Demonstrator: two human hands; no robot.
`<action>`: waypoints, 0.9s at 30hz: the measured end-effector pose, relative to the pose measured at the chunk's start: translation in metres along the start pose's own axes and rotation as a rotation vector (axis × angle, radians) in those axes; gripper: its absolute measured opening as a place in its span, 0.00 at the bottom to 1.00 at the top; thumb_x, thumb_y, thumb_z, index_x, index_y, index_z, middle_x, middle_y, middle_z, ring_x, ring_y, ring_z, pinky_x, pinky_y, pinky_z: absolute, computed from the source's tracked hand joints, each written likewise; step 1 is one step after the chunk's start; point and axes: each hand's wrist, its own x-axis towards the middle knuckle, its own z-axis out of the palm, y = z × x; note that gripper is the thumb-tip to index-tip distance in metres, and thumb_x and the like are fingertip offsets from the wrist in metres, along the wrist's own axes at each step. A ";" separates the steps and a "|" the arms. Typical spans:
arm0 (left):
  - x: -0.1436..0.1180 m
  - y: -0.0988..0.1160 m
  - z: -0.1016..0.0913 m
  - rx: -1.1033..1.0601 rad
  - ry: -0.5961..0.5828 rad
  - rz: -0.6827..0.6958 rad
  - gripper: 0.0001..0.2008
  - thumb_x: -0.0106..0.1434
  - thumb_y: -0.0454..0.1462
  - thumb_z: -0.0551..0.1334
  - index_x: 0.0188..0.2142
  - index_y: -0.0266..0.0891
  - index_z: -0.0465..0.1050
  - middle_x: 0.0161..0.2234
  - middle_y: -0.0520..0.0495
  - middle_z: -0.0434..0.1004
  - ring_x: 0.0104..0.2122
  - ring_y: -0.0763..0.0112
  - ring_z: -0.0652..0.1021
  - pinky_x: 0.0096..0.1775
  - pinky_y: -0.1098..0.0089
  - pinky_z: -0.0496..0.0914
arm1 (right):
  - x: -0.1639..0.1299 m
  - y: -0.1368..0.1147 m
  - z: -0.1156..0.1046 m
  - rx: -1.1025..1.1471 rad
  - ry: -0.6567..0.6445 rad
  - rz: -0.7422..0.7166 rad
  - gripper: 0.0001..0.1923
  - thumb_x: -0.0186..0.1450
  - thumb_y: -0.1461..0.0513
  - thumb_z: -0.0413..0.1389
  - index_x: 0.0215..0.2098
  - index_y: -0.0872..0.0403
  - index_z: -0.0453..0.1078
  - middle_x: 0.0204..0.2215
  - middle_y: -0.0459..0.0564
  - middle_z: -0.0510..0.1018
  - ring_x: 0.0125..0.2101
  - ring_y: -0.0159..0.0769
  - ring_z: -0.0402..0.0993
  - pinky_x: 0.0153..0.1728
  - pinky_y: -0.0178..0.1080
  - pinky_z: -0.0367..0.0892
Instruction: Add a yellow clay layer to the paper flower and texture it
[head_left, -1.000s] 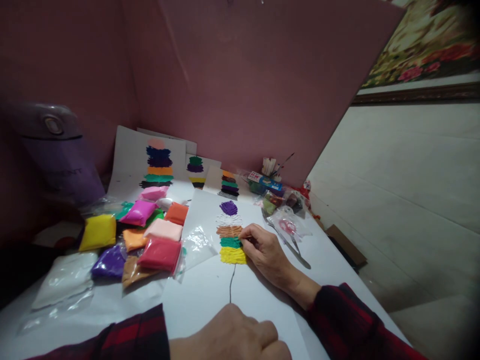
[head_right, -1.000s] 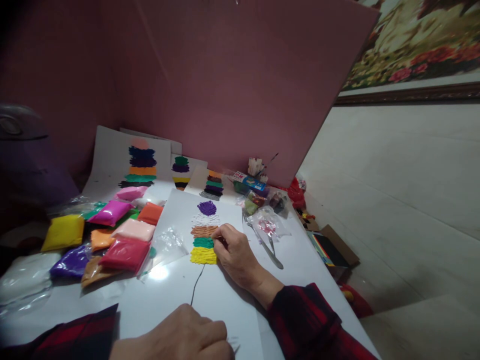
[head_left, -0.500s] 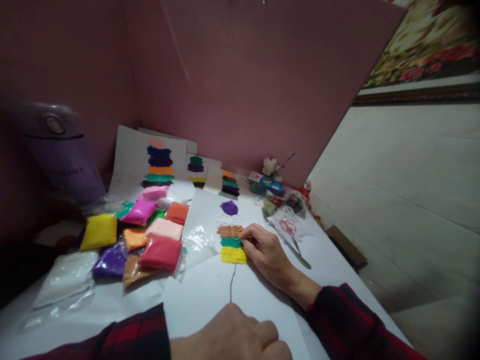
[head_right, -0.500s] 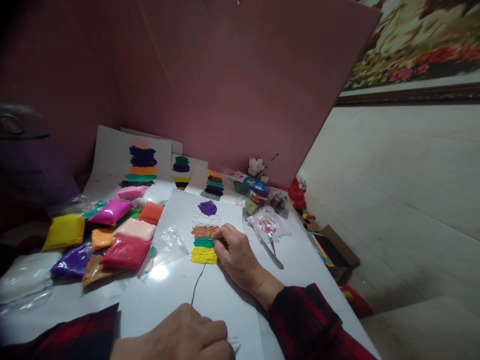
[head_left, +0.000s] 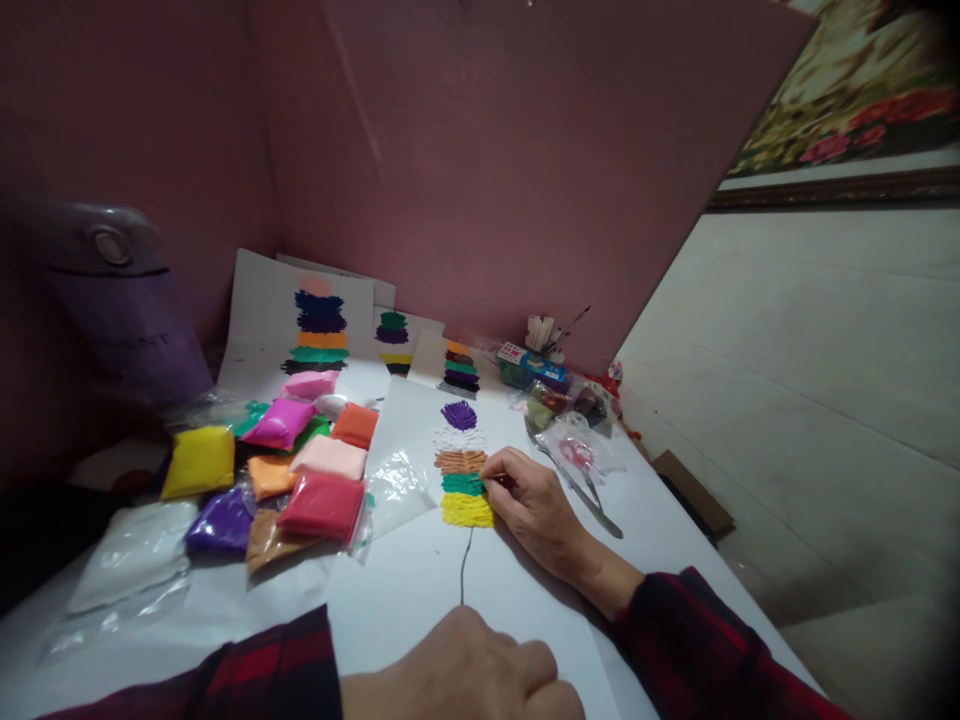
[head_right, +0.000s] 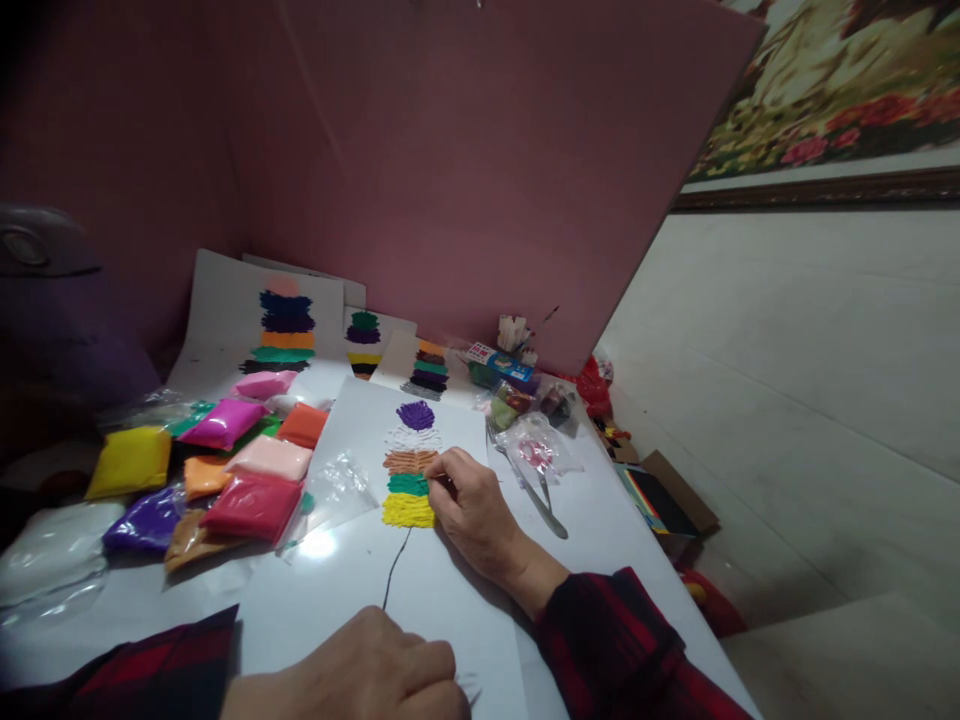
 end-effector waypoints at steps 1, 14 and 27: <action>0.000 -0.001 0.000 0.001 -0.004 -0.001 0.11 0.64 0.35 0.63 0.31 0.41 0.60 0.26 0.57 0.70 0.18 0.75 0.66 0.16 0.67 0.51 | 0.000 0.000 0.000 -0.002 0.003 -0.001 0.09 0.61 0.71 0.50 0.31 0.53 0.68 0.28 0.46 0.71 0.29 0.33 0.68 0.32 0.36 0.62; -0.001 0.001 -0.002 -0.003 -0.024 -0.004 0.10 0.65 0.36 0.62 0.32 0.41 0.59 0.27 0.57 0.71 0.19 0.75 0.67 0.18 0.67 0.51 | -0.001 0.000 0.000 0.002 0.001 -0.013 0.09 0.61 0.72 0.50 0.31 0.53 0.67 0.28 0.46 0.71 0.28 0.33 0.67 0.31 0.36 0.62; -0.001 0.002 -0.001 0.003 -0.033 -0.011 0.11 0.63 0.35 0.64 0.32 0.41 0.60 0.28 0.57 0.71 0.20 0.74 0.67 0.17 0.66 0.52 | -0.001 -0.001 0.000 -0.003 0.000 -0.009 0.09 0.60 0.72 0.50 0.31 0.54 0.67 0.28 0.46 0.71 0.28 0.33 0.66 0.31 0.36 0.61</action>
